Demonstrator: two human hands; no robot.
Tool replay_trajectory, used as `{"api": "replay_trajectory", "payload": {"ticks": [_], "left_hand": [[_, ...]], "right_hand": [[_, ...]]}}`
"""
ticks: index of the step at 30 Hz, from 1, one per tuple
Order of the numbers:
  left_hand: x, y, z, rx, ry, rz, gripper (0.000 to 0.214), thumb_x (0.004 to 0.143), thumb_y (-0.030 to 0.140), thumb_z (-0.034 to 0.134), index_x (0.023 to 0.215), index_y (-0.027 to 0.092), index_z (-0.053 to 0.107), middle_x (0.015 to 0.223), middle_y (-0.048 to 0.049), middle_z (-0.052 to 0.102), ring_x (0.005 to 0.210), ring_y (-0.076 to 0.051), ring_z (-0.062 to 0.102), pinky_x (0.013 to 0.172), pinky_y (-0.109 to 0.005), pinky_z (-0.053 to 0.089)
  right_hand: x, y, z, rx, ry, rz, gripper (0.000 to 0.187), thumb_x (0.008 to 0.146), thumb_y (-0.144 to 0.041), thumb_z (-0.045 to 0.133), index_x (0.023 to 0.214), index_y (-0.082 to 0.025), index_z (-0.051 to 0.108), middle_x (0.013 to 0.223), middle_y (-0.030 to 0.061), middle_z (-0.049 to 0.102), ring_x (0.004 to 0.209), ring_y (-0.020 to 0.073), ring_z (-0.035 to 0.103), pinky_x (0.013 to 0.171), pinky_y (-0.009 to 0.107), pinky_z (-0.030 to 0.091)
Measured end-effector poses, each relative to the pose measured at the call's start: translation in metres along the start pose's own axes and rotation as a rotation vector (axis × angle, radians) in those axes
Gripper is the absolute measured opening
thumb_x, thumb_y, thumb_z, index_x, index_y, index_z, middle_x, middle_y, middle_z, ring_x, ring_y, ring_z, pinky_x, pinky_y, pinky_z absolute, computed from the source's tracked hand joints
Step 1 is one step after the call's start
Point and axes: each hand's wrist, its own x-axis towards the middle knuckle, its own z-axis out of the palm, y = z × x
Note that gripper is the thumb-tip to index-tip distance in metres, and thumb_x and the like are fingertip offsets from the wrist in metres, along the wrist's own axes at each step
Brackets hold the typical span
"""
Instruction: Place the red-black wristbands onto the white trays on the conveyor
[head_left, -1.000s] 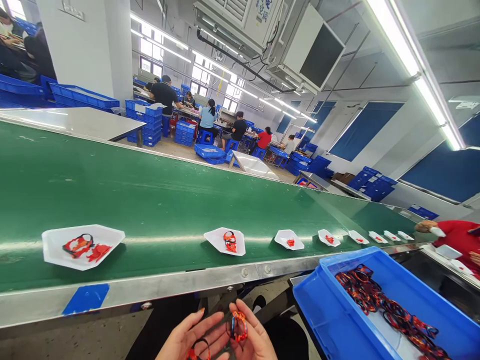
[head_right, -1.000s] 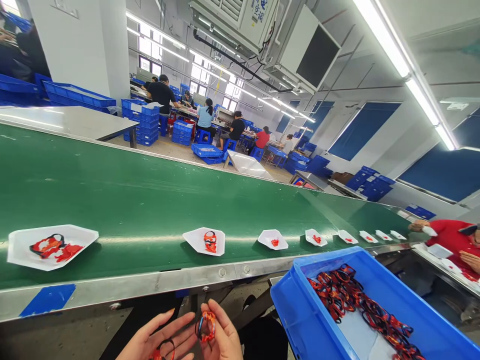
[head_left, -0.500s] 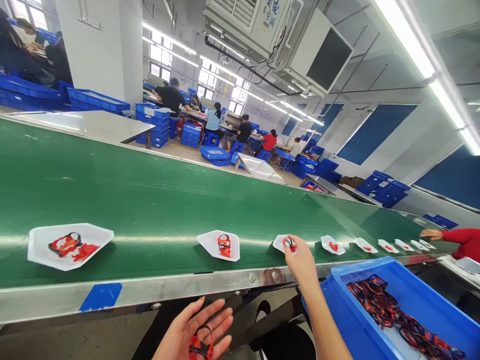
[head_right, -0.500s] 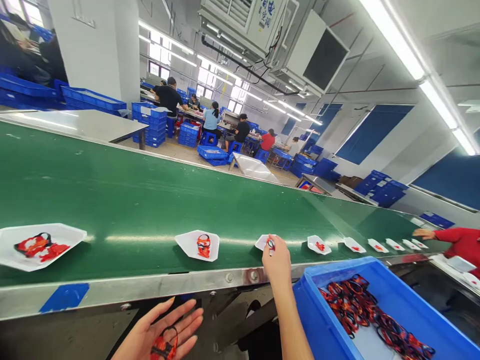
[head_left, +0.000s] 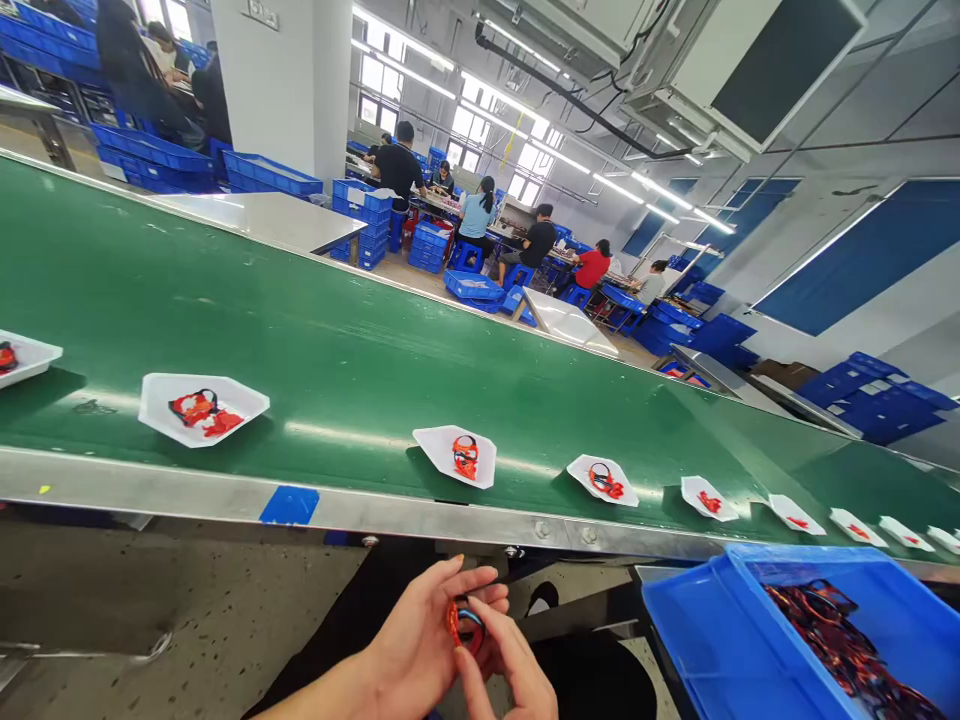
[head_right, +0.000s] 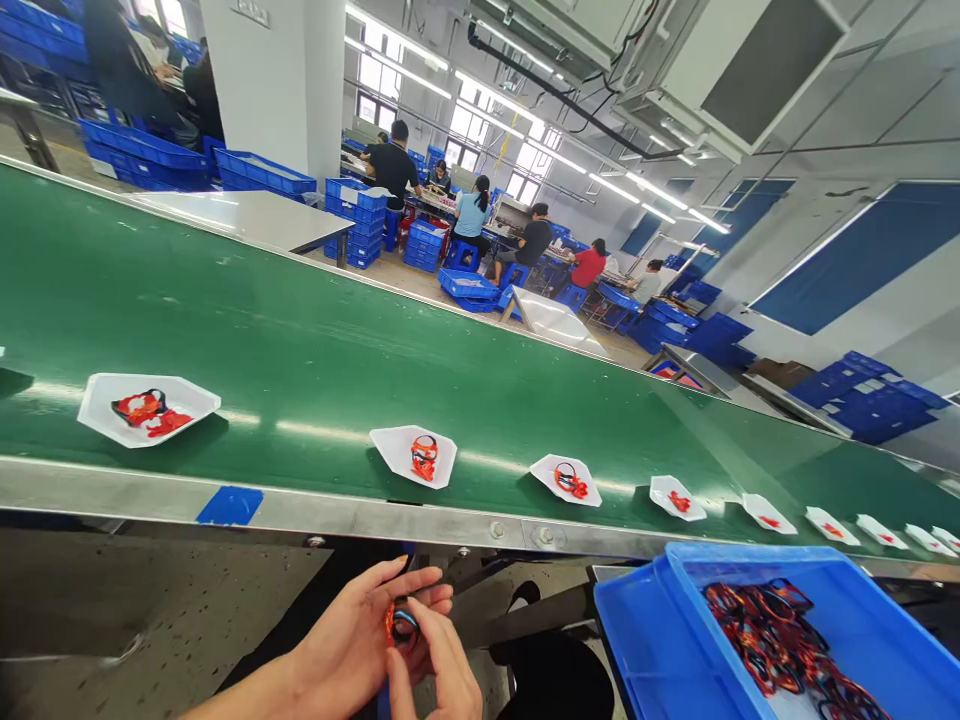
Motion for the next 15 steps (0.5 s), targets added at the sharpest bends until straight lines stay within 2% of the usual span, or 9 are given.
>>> {"api": "replay_trajectory", "payload": {"ticks": [3, 6, 8, 10, 13, 15], "left_hand": [[-0.002, -0.004, -0.002, 0.009, -0.039, 0.018, 0.038, 0.079, 0.038, 0.058, 0.101, 0.006, 0.063, 0.102, -0.0165, 0.067, 0.082, -0.020, 0.063, 0.089, -0.038, 0.044], [-0.003, -0.004, -0.005, 0.042, -0.043, 0.031, 0.039, 0.080, 0.039, 0.057, 0.102, 0.007, 0.063, 0.105, -0.0162, 0.066, 0.083, -0.020, 0.062, 0.088, -0.035, 0.044], [-0.004, -0.004, -0.006, 0.074, -0.045, 0.030, 0.041, 0.081, 0.040, 0.055, 0.104, 0.007, 0.063, 0.106, -0.0151, 0.065, 0.082, -0.019, 0.062, 0.081, -0.032, 0.046], [-0.005, -0.003, -0.005, 0.100, -0.047, 0.029, 0.042, 0.081, 0.040, 0.055, 0.107, 0.007, 0.062, 0.106, -0.0140, 0.065, 0.079, -0.018, 0.062, 0.077, -0.030, 0.047], [-0.006, -0.002, -0.004, 0.100, -0.050, 0.019, 0.043, 0.081, 0.038, 0.055, 0.110, 0.006, 0.061, 0.105, -0.0133, 0.066, 0.086, -0.019, 0.062, 0.085, -0.030, 0.045], [-0.006, -0.002, -0.004, 0.090, -0.040, 0.006, 0.042, 0.081, 0.036, 0.057, 0.109, 0.005, 0.062, 0.107, -0.0137, 0.066, 0.095, -0.020, 0.061, 0.094, -0.030, 0.041]], "right_hand": [[0.001, 0.005, -0.002, 0.009, -0.010, 0.053, 0.033, 0.064, -0.035, 0.075, 0.096, -0.026, 0.073, 0.096, 0.0070, 0.071, 0.082, 0.0248, 0.066, 0.073, 0.030, 0.054], [0.002, 0.007, -0.001, 0.139, -0.026, 0.127, 0.037, 0.062, -0.038, 0.076, 0.095, -0.023, 0.073, 0.087, 0.0073, 0.072, 0.068, 0.0206, 0.066, 0.059, 0.025, 0.054], [0.004, 0.007, -0.001, 0.329, -0.036, 0.247, 0.038, 0.060, -0.039, 0.079, 0.093, -0.021, 0.073, 0.081, 0.0065, 0.072, 0.057, 0.0167, 0.063, 0.051, 0.024, 0.052], [0.007, 0.008, -0.005, 0.552, -0.045, 0.446, 0.037, 0.058, -0.037, 0.081, 0.090, -0.019, 0.073, 0.074, 0.0049, 0.072, 0.047, 0.0118, 0.059, 0.044, 0.021, 0.049], [0.013, 0.011, -0.014, 0.807, -0.040, 0.718, 0.026, 0.064, -0.036, 0.078, 0.082, -0.018, 0.073, 0.069, 0.0028, 0.071, 0.044, 0.0075, 0.056, 0.044, 0.017, 0.050], [0.014, 0.015, -0.021, 0.883, -0.054, 0.746, 0.023, 0.068, -0.037, 0.075, 0.081, -0.018, 0.073, 0.073, 0.0037, 0.073, 0.051, 0.0095, 0.062, 0.051, 0.019, 0.055]]}}
